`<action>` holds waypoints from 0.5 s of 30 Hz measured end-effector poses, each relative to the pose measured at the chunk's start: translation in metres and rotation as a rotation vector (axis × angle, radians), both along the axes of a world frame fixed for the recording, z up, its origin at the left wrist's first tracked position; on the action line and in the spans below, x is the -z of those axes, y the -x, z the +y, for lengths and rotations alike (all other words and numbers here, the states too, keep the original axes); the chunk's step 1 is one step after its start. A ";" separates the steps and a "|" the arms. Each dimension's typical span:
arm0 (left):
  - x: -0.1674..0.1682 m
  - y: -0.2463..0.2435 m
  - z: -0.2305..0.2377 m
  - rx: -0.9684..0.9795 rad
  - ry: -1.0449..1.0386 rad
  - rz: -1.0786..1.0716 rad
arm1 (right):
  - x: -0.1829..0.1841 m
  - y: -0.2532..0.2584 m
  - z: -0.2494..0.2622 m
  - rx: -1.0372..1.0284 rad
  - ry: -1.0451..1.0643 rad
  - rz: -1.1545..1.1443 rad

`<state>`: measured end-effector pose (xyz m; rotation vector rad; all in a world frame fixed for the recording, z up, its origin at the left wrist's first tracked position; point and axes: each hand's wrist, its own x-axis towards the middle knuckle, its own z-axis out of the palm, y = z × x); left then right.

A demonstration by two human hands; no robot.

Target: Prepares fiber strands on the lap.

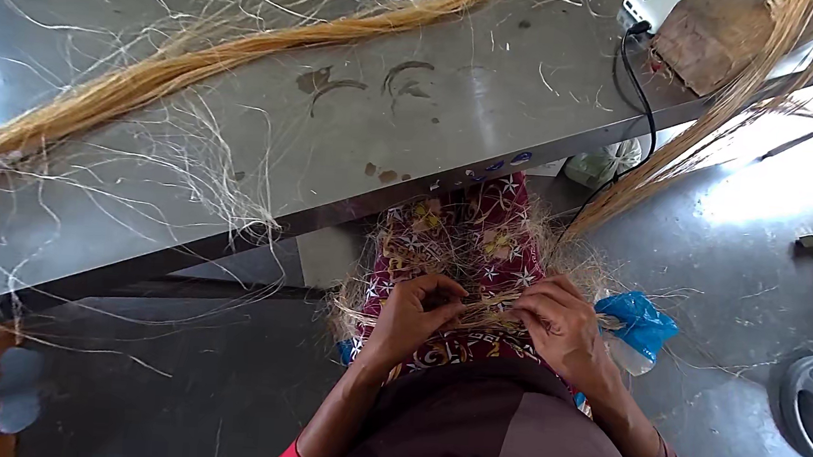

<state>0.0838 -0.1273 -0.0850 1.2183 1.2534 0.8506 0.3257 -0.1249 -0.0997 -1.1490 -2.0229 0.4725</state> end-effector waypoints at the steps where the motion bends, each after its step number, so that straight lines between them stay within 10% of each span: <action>1: -0.001 0.000 0.000 -0.004 0.009 -0.007 | 0.002 0.001 0.000 -0.030 0.022 -0.007; 15: -0.002 -0.003 0.002 -0.075 0.087 -0.036 | 0.021 -0.005 0.004 -0.094 0.128 -0.032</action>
